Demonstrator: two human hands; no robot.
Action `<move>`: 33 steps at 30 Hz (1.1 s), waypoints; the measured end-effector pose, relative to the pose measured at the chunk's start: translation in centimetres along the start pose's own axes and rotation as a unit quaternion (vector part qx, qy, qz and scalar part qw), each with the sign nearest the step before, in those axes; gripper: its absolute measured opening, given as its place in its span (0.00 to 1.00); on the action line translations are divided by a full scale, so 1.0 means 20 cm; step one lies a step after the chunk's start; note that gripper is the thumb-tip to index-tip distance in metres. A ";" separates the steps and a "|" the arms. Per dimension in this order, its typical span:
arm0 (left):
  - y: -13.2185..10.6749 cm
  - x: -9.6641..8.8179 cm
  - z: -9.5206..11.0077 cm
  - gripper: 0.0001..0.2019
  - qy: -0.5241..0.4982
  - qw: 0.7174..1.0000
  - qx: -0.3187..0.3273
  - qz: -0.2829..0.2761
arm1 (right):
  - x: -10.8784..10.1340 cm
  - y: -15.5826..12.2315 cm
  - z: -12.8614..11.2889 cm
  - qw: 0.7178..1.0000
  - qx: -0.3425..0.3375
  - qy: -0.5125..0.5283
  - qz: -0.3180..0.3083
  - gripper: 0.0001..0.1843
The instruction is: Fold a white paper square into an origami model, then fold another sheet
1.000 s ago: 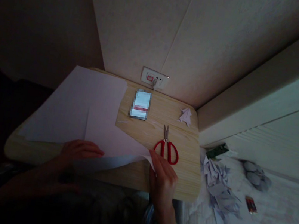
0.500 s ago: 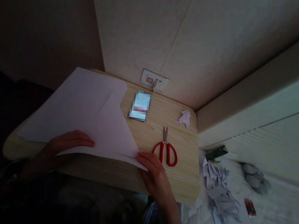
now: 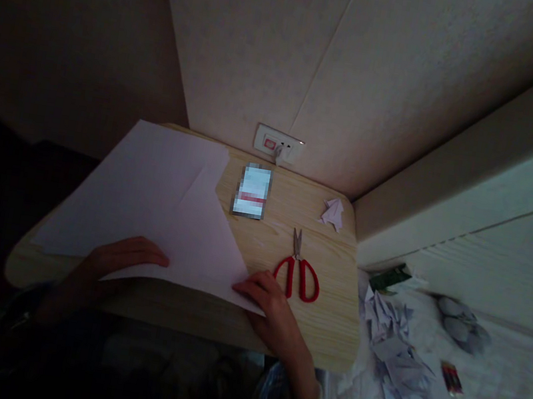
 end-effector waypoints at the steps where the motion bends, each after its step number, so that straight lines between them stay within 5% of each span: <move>1: 0.00 0.00 0.00 0.27 -0.003 1.000 -0.003 0.002 | 0.00 0.00 0.01 1.000 0.006 0.000 0.005 0.16; 7: 0.02 -0.01 0.01 0.25 -0.005 1.000 -0.007 0.018 | 0.01 0.03 0.04 0.998 0.029 -0.039 0.049 0.03; 21: 0.06 -0.01 0.01 0.13 0.015 0.999 -0.017 0.029 | 0.03 0.04 0.02 0.989 0.011 -0.097 0.110 0.12; 33: 0.05 0.00 0.00 0.15 0.030 0.999 -0.040 0.012 | 0.03 0.04 0.00 0.991 0.011 -0.087 0.101 0.13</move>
Point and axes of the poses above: each hand's wrist, its own y-axis towards the middle knuckle, its own x-axis out of the palm, z = x × y, the point moved 5 cm from there along y, towards the middle knuckle, and after that the axes turned 2 degrees about -x, right-handed, at the moved point
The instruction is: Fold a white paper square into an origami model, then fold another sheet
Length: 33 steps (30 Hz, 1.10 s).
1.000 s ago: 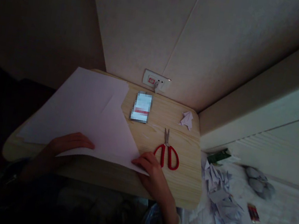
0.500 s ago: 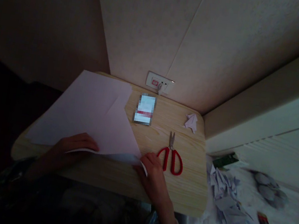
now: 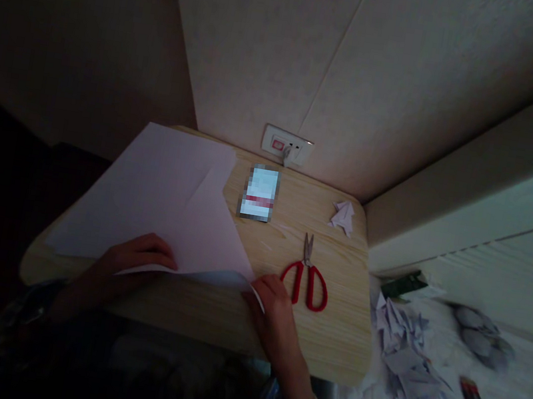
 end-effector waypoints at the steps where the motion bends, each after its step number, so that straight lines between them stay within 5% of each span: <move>1: 0.00 0.00 0.00 0.15 -0.001 1.000 0.002 0.000 | 0.00 0.00 0.00 1.000 0.000 -0.003 0.006 0.13; 17: 0.03 -0.02 0.01 0.14 0.023 0.999 -0.001 0.023 | 0.01 -0.02 0.00 0.997 0.003 -0.064 0.035 0.16; 25: 0.07 -0.02 0.02 0.15 0.027 0.997 -0.077 0.002 | 0.02 -0.01 0.00 0.995 0.038 -0.086 0.018 0.16; 33: 0.06 -0.03 -0.02 0.17 0.070 0.969 -0.236 0.018 | 0.03 -0.01 0.04 0.987 0.103 -0.123 0.026 0.17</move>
Point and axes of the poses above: each hand's wrist, its own y-axis towards the middle knuckle, its own x-axis out of the palm, z = x × y, the point moved 5 cm from there along y, towards the middle knuckle, and after that the axes turned 2 degrees about -x, right-handed, at the moved point
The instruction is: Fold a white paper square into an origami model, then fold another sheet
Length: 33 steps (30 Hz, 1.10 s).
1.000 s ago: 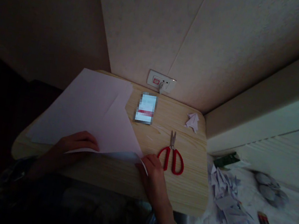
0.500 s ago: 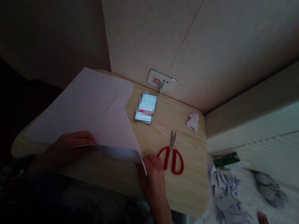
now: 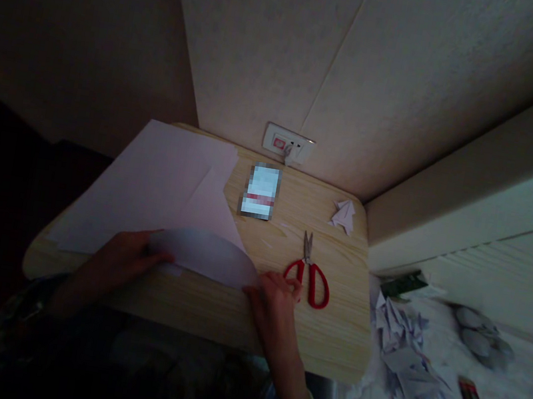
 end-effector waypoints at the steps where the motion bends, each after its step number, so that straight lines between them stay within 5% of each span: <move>1: 0.00 0.00 0.00 0.17 0.008 1.000 -0.008 0.003 | 0.00 0.00 0.01 1.000 0.008 -0.002 0.000 0.16; 8: -0.01 -0.01 0.03 0.17 0.043 0.995 -0.091 -0.008 | 0.02 0.01 0.05 0.996 0.084 -0.027 -0.033 0.12; 14: 0.00 0.01 0.01 0.20 0.013 0.996 -0.092 0.009 | 0.02 0.04 0.06 0.988 0.132 -0.054 -0.066 0.17; 26: -0.02 -0.03 0.06 0.19 0.137 0.974 0.103 0.151 | -0.03 0.03 0.01 0.993 0.084 -0.079 0.001 0.22; 29: -0.04 0.01 0.12 0.10 0.171 0.960 0.189 0.112 | -0.05 0.00 0.01 0.993 0.084 -0.083 0.030 0.23; 33: -0.11 0.08 0.18 0.15 0.167 0.941 0.287 0.059 | -0.06 -0.02 -0.04 0.989 0.064 -0.112 0.070 0.21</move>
Point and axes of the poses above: each hand's wrist, its own y-axis towards the middle knuckle, its own x-axis out of the palm, z = x × y, the point moved 5 cm from there along y, towards the middle knuckle, and after that the axes turned 2 degrees about -x, right-handed, at the moved point
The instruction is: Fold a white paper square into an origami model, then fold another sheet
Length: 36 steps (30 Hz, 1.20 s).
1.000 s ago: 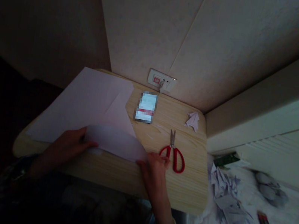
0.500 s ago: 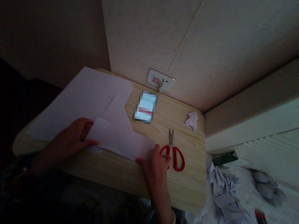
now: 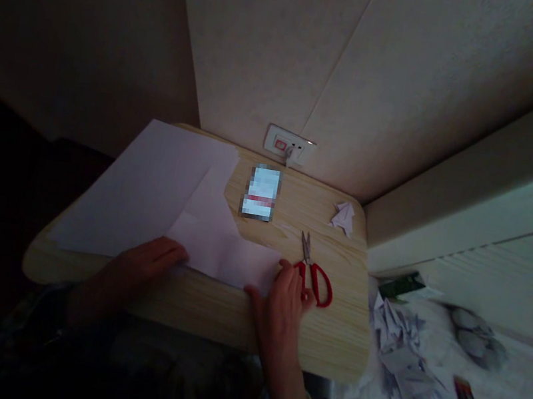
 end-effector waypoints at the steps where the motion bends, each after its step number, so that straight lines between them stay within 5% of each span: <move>1: -0.02 0.00 0.01 0.16 0.012 1.000 0.011 0.012 | -0.01 0.00 -0.01 1.000 -0.005 -0.009 0.012 0.20; 9: -0.15 0.05 0.04 0.23 0.066 0.997 0.026 0.027 | -0.09 -0.08 -0.12 0.993 -0.059 0.014 0.104 0.23; 13: -0.15 0.08 0.05 0.24 0.084 0.995 0.043 0.015 | 0.00 -0.15 -0.29 0.954 -0.288 0.083 -0.003 0.19; 16: -0.16 0.10 0.05 0.25 0.096 0.994 0.053 0.010 | 0.09 -0.17 -0.35 0.927 -0.360 0.079 -0.071 0.22; 36: -0.17 0.08 0.03 0.26 0.056 0.996 0.063 -0.023 | 0.13 -0.15 -0.36 0.932 -0.346 0.034 -0.101 0.27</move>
Point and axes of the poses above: each hand's wrist, its own y-axis towards the middle knuckle, its own x-axis out of the palm, z = x × y, the point moved 5 cm from there along y, towards the middle knuckle, and after that the axes turned 2 degrees about -x, right-handed, at the moved point
